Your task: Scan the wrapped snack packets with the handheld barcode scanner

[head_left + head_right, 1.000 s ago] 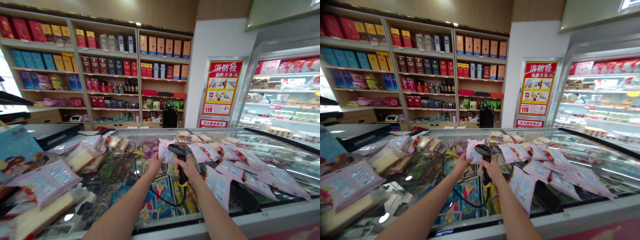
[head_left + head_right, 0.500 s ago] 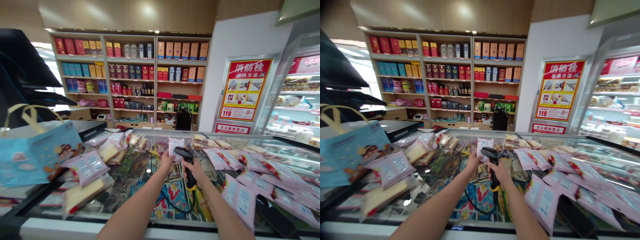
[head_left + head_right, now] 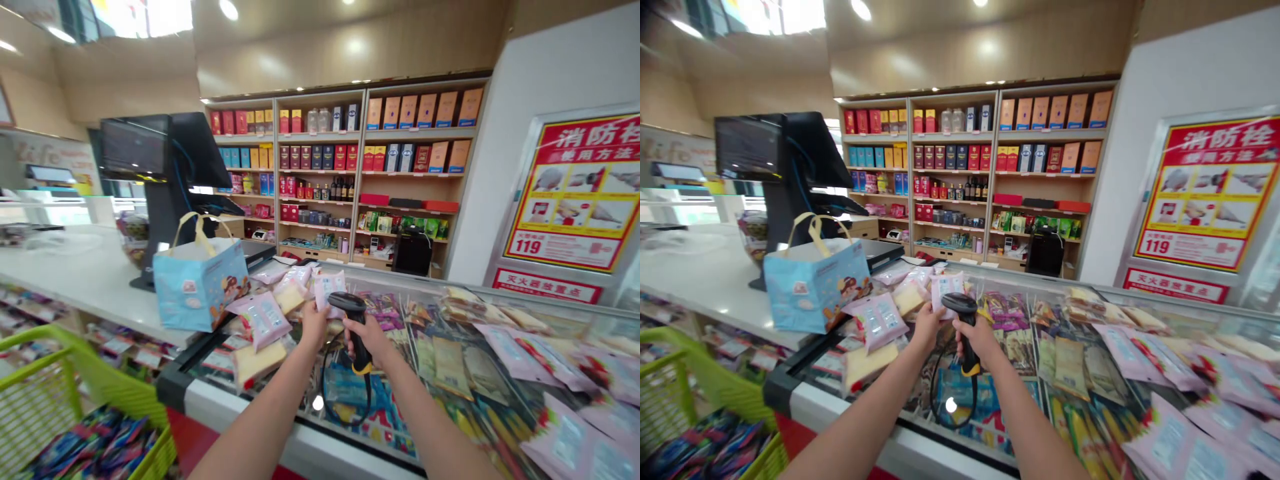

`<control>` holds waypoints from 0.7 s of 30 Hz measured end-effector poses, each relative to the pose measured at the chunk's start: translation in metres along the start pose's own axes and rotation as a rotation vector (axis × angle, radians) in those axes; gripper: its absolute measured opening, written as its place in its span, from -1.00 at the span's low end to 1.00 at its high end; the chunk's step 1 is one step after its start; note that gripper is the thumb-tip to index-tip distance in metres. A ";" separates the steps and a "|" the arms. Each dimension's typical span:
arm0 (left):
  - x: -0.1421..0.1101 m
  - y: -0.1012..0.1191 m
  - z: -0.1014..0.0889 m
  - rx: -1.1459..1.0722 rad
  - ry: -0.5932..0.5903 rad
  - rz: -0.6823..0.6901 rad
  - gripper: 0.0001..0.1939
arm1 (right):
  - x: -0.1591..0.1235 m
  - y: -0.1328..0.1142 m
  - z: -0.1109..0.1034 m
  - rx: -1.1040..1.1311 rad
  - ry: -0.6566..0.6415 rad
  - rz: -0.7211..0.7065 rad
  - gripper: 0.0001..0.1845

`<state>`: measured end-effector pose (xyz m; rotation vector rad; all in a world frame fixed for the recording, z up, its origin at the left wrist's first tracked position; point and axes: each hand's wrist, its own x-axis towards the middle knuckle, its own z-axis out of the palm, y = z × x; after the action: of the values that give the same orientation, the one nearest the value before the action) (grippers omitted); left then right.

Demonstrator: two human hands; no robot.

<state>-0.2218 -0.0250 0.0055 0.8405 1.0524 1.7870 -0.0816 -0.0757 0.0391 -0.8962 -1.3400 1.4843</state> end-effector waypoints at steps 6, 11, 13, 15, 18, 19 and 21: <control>0.023 0.028 -0.067 0.152 0.167 0.131 -0.72 | 0.031 0.005 0.069 0.016 -0.132 -0.023 -0.52; 0.030 0.053 -0.106 0.525 0.373 0.331 -0.59 | 0.047 0.013 0.111 0.020 -0.200 -0.008 -0.54; 0.030 0.060 -0.113 0.688 0.442 0.405 -0.41 | 0.050 0.017 0.119 0.010 -0.216 -0.009 -0.54; 0.029 0.063 -0.116 0.842 0.488 0.463 -0.30 | 0.051 0.020 0.122 -0.003 -0.228 -0.002 -0.53; 0.026 0.066 -0.115 1.063 0.481 0.468 -0.37 | 0.050 0.022 0.120 0.001 -0.223 0.005 -0.55; 0.024 0.067 -0.113 1.121 0.470 0.465 -0.41 | 0.050 0.022 0.119 0.007 -0.216 0.003 -0.56; 0.020 0.069 -0.110 1.195 0.453 0.486 -0.49 | 0.048 0.021 0.115 0.023 -0.203 -0.004 -0.58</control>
<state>-0.3473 -0.0595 0.0250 1.5010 2.4815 1.6503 -0.2073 -0.0666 0.0379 -0.7431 -1.4666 1.6188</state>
